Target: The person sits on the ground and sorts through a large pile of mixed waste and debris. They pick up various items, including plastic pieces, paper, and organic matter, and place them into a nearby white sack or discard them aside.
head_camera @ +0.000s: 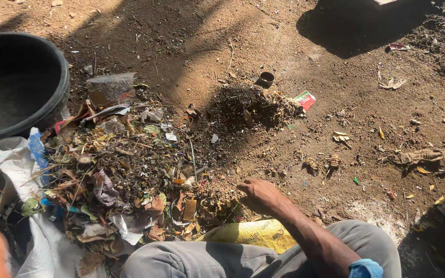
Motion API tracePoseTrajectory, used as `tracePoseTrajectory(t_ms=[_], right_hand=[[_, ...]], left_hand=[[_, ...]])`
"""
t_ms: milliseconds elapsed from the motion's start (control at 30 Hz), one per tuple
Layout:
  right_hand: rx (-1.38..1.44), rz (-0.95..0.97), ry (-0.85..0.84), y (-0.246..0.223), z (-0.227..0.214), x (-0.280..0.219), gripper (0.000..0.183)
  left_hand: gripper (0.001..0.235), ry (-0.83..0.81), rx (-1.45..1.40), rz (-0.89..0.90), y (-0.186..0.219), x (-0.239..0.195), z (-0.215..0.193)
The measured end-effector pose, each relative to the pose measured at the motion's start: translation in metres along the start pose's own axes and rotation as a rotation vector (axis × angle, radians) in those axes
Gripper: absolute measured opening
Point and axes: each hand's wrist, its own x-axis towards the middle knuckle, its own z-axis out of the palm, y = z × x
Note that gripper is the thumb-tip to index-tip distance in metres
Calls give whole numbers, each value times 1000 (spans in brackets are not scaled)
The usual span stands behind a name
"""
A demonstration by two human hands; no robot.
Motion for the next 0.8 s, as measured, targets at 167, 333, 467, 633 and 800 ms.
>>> tracePoseTrajectory(t_ms=[167, 333, 467, 633, 800], right_hand=[[-48, 232, 78, 52, 26, 37, 37], [144, 483, 561, 184, 10, 73, 36], [147, 550, 753, 289, -26, 100, 46], [-96, 341, 731, 328, -75, 184, 43], [58, 235, 736, 317, -74, 224, 50]], left_hand=[[47, -595, -531, -173, 54, -164, 141], [41, -946, -214, 134, 88, -278, 237], [28, -969, -487, 245, 81, -275, 265], [26, -1049, -372, -2, 66, -276, 289], [27, -1060, -299, -42, 74, -275, 291]])
